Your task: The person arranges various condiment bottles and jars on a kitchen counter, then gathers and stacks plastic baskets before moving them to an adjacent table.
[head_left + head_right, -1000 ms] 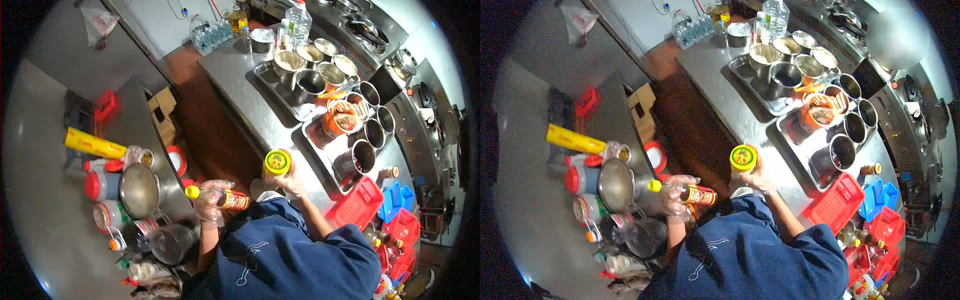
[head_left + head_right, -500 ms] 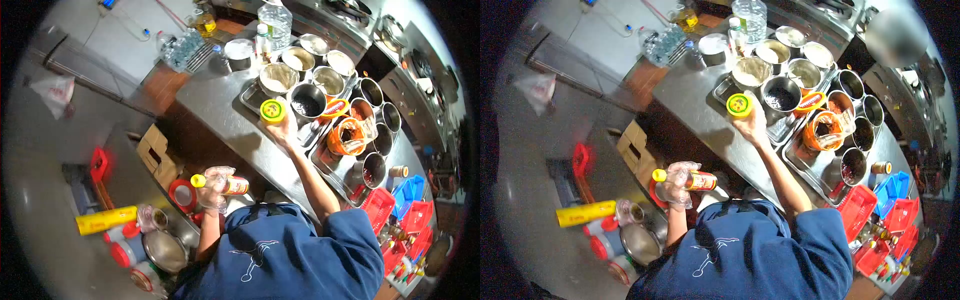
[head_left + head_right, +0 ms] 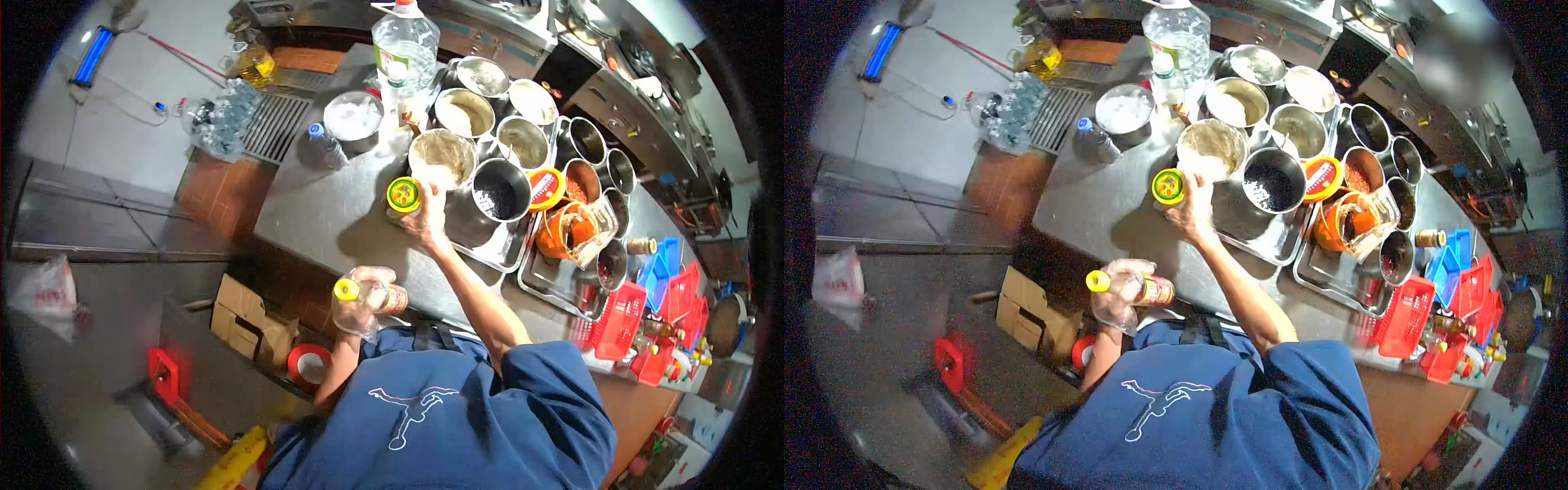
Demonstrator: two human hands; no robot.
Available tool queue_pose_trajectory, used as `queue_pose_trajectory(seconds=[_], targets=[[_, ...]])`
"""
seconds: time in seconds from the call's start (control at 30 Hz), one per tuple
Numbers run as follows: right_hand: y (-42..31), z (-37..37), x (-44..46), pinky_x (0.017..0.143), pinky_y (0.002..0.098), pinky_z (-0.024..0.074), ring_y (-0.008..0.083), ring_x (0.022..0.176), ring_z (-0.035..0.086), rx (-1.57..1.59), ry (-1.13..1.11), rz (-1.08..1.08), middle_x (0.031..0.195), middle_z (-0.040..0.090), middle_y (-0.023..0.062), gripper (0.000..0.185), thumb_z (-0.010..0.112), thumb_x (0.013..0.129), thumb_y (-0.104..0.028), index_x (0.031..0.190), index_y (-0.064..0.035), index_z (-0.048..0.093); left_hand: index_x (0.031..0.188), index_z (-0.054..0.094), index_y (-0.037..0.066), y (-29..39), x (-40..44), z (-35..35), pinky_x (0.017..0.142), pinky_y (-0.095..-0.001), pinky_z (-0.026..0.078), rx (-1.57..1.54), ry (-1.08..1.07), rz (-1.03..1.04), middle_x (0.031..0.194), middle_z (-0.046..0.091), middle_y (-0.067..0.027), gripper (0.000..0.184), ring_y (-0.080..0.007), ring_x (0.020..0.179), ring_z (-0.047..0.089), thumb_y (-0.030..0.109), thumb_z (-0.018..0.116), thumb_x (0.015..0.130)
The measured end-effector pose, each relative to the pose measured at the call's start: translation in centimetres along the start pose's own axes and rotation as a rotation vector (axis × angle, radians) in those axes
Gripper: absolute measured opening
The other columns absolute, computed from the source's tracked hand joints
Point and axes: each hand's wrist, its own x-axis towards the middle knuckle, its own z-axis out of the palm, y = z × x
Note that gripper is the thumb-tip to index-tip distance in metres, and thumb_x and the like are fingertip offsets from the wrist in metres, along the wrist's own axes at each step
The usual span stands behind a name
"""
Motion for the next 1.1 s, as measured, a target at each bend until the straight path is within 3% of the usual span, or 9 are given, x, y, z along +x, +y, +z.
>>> queue_pose_trajectory(seconds=[0.27,0.43,0.6,0.77,0.8,0.9,0.93,1.03,1.1], targets=[[-1.9,1.9,-0.2,0.098,0.0473,0.0451,0.0432,0.119,0.047,-0.081,0.256,0.085,0.128,0.042,0.0241,0.099,0.09,0.061,-0.022,0.141,-0.0076,0.035,0.099,0.062,-0.004,-2.5,5.5,-2.8,0.091,-0.0432,0.052,-0.081,-0.039,0.084,0.098,0.068,-0.0205,0.034,-0.03,0.096,0.066,0.02,0.063,0.075],[-2.4,-0.2,-1.3,0.102,0.0453,0.0439,0.0407,0.123,0.048,-0.078,0.144,0.108,0.133,0.045,0.0241,0.098,0.088,0.066,-0.024,0.144,-0.0048,0.032,0.097,0.067,0.0,-2.5,8.0,-2.4,0.088,-0.0368,0.051,-0.157,-0.067,0.066,0.099,0.068,-0.0149,0.025,-0.0232,0.094,0.065,0.014,0.065,0.076],[-2.4,-3.7,-5.2,0.105,0.0409,0.0432,0.0365,0.123,0.052,-0.064,0.312,0.037,0.134,0.05,0.0226,0.083,0.084,0.075,-0.019,0.143,-0.0019,0.038,0.098,0.067,-0.001,-1.1,10.4,0.1,0.087,-0.0331,0.051,-0.104,-0.211,0.145,0.101,0.067,-0.0143,0.018,-0.0206,0.094,0.064,0.002,0.063,0.08],[-1.3,-8.1,-13.1,0.09,0.0385,0.0532,0.0271,0.11,0.061,0.072,0.389,0.417,0.128,0.056,0.0166,0.077,0.081,0.078,-0.016,0.142,-0.006,0.04,0.103,0.065,-0.001,-2.6,13.1,3.0,0.091,-0.0347,0.05,0.056,-0.311,0.223,0.103,0.068,-0.0136,0.022,-0.0218,0.096,0.065,0.006,0.063,0.082],[-0.8,-8.5,-14.7,0.086,0.0377,0.0547,0.0257,0.108,0.061,0.037,0.407,0.504,0.125,0.058,0.0154,0.077,0.081,0.078,-0.014,0.143,-0.0062,0.039,0.104,0.066,0.002,-2.9,14.0,3.7,0.09,-0.034,0.05,0.185,-0.329,0.348,0.103,0.069,-0.0106,0.021,-0.0207,0.096,0.065,0.008,0.064,0.084],[-0.3,-10.8,-19.1,0.084,0.0371,0.0553,0.0249,0.109,0.061,-0.038,0.424,0.551,0.124,0.059,0.0151,0.075,0.081,0.078,-0.013,0.141,-0.0055,0.041,0.099,0.07,0.004,-1.9,15.4,7.2,0.087,-0.0327,0.049,0.149,-0.331,0.189,0.098,0.07,-0.0093,0.015,-0.0178,0.093,0.065,0.01,0.068,0.085],[-0.3,-11.1,-20.2,0.084,0.0374,0.0551,0.0249,0.108,0.062,-0.001,0.489,0.612,0.122,0.06,0.015,0.072,0.08,0.078,-0.011,0.14,-0.0054,0.043,0.093,0.066,0.001,-1.1,15.6,8.5,0.063,-0.0319,0.052,0.011,-0.372,0.14,0.082,0.07,-0.0092,0.008,-0.0208,0.068,0.066,0.008,0.066,0.088],[-0.9,-11.1,-23.3,0.086,0.0349,0.0543,0.0209,0.106,0.061,0.071,0.62,0.721,0.119,0.06,0.0124,0.064,0.074,0.082,-0.006,0.139,-0.0065,0.045,0.092,0.065,0.0,-2.4,17.5,9.5,0.058,-0.0334,0.05,0.365,-0.481,0.496,0.066,0.065,-0.0064,0.01,-0.0223,0.056,0.062,0.009,0.067,0.087],[-1.5,-11.1,-24.8,0.086,0.0345,0.0541,0.0203,0.105,0.061,0.067,0.658,0.764,0.118,0.061,0.0119,0.062,0.073,0.083,-0.006,0.138,-0.0061,0.046,0.094,0.066,0.004,-5.5,18.7,8.8,0.062,-0.0376,0.05,0.748,-0.442,1.09,0.079,0.066,-0.0089,0.01,-0.0266,0.066,0.062,0.01,0.068,0.086]])
